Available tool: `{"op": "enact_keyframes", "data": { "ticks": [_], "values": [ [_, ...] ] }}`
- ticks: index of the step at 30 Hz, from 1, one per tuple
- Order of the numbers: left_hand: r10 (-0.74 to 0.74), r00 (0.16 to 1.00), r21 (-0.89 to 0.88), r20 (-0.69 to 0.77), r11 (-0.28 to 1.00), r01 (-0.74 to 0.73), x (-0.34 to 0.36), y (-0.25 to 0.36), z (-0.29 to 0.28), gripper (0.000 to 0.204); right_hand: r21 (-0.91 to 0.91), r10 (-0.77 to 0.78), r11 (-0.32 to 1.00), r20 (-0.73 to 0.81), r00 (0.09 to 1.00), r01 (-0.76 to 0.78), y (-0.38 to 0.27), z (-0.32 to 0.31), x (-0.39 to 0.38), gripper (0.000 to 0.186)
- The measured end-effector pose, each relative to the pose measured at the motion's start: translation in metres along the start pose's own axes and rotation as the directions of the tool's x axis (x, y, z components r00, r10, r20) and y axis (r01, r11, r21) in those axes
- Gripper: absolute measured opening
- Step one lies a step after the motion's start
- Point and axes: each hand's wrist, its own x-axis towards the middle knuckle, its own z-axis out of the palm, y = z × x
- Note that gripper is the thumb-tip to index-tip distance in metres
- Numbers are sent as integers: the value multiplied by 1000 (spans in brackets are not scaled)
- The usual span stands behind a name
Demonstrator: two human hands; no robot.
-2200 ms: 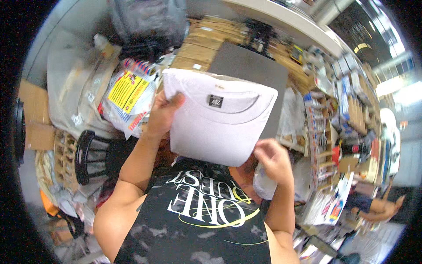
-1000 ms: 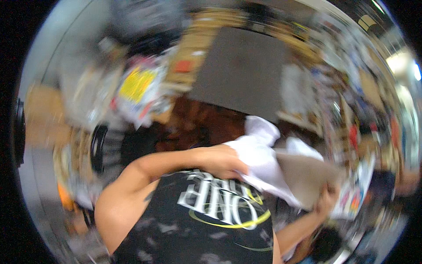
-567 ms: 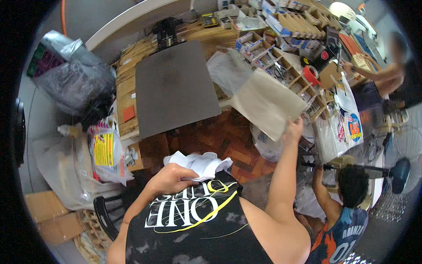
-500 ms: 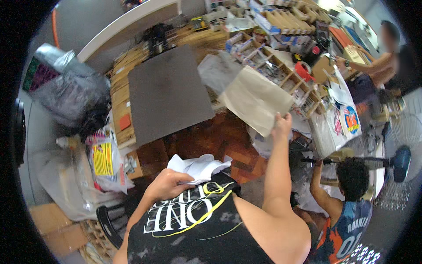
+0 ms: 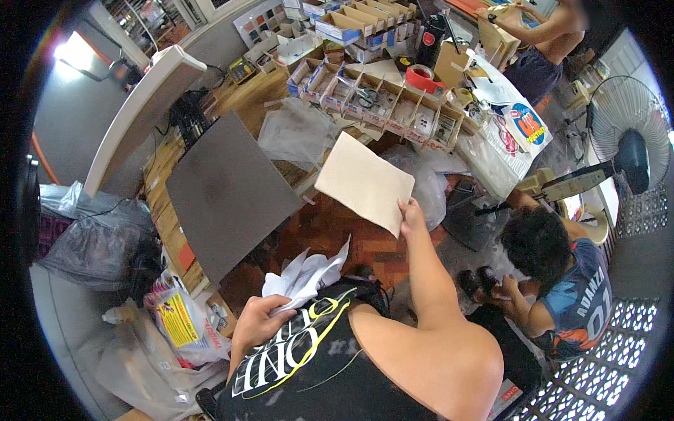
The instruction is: The person places a black t-shirt on a heat press, aligns a transfer sheet with text, and uses scissors to trim the edges. They then close the press, remove the finished shirt, and prepare a white t-shirt for the next print.
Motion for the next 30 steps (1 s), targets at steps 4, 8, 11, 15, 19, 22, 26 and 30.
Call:
{"op": "enact_keyframes", "data": {
  "ticks": [4, 8, 11, 15, 19, 22, 26, 30],
  "values": [
    [63, 996, 82, 61, 994, -68, 12, 9, 0, 26, 23, -86, 996, 80, 993, 84, -13, -18, -2, 32],
    [161, 980, 160, 119, 971, -179, 23, 11, 2, 26, 43, -166, 986, 134, 977, 161, -48, 6, -7, 33],
    [191, 972, 107, 135, 973, -207, 22, 6, 6, 28, -74, -152, 982, 221, 963, 172, -62, 47, -23, 50],
    [208, 976, 77, 66, 974, -212, 16, 2, 11, 31, -154, -7, 984, 451, 893, 85, -51, 131, -58, 37],
    [190, 982, 0, -3, 982, -190, 1, -5, 8, 32, -361, 237, 933, 638, 733, 12, -6, 248, -113, 38],
    [134, 989, -2, -65, 991, -134, -15, -17, 1, 33, -489, 413, 871, 693, 591, -36, 55, 336, -165, 48],
    [105, 984, -147, -141, 981, -125, -39, -47, -12, 35, -652, 596, 756, 648, 475, -59, 163, 433, -217, 48],
    [28, 975, -185, -220, 980, -70, -68, -89, -28, 33, -649, 530, 757, 547, 648, -72, 259, 533, -229, 48]
  ]
}}
